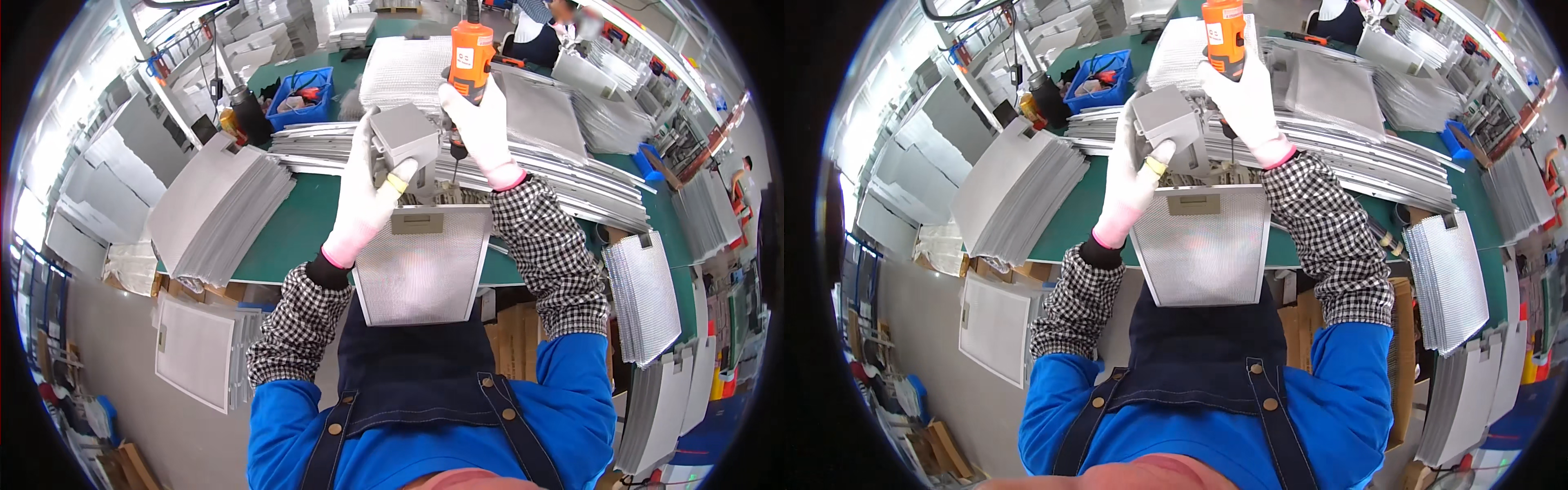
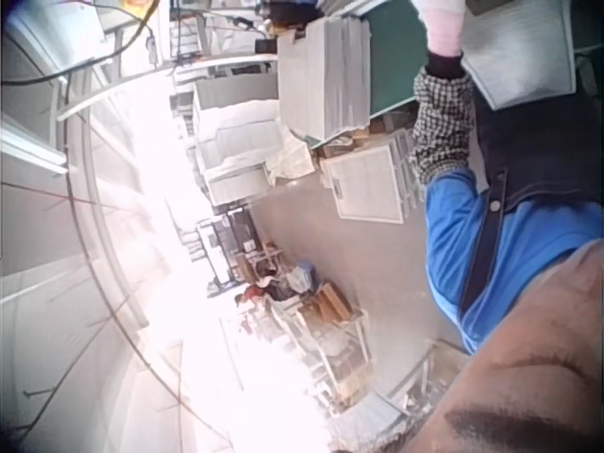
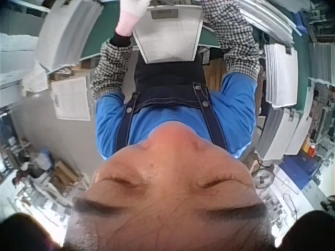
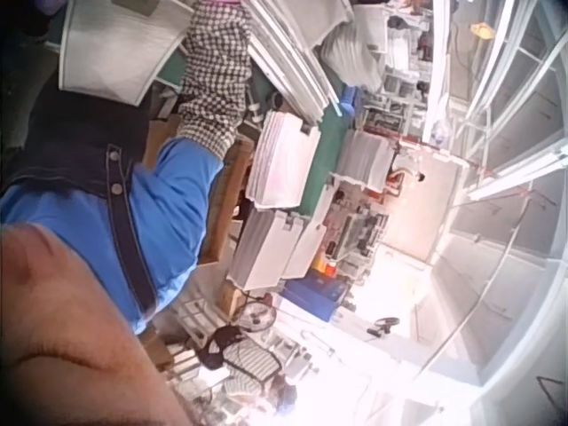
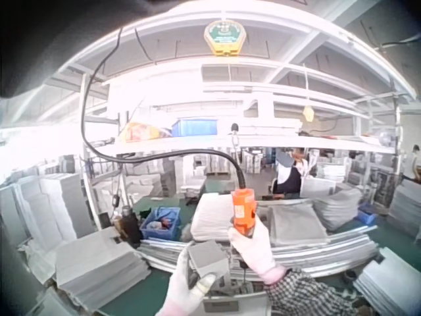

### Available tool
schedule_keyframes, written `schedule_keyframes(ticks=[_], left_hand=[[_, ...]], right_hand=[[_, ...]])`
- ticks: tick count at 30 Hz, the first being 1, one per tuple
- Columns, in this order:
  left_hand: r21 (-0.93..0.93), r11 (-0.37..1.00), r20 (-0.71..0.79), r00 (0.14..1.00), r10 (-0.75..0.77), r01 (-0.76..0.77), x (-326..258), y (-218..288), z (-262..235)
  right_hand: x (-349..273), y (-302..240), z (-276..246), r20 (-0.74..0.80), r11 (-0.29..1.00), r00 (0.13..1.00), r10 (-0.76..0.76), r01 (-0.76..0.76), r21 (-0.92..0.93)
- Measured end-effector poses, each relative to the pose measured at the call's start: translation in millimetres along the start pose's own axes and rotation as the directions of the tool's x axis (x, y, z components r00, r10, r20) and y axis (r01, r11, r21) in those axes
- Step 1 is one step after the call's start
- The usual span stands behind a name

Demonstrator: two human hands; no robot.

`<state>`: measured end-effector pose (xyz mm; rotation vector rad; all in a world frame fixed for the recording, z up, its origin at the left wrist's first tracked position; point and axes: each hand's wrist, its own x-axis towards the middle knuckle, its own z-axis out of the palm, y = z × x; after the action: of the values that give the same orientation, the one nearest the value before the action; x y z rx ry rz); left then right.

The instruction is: The person assembles air filters by hand in a factory setting. They pick up a mesh filter sheet, insert it into a white frame, and use a hammer to secure the frame edges. The process is repeated for multiple units, which are then stacked on a nearby table.

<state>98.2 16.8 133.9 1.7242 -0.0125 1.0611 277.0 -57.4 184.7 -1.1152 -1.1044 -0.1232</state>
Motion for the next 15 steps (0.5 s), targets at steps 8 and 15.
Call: schedule_keyframes(ticks=[8,15], left_hand=[[0.058,0.997,0.071,0.996,-0.055,0.051,23,17,18],[0.262,0.963,0.022,0.998,0.050,-0.054,37,-1,25]], right_hand=[[4,0,-18,-0.032,0.997,0.997,0.075,-0.076,-0.022],[19,1,-23,-0.010,0.996,0.996,0.086,-0.086,-0.035]])
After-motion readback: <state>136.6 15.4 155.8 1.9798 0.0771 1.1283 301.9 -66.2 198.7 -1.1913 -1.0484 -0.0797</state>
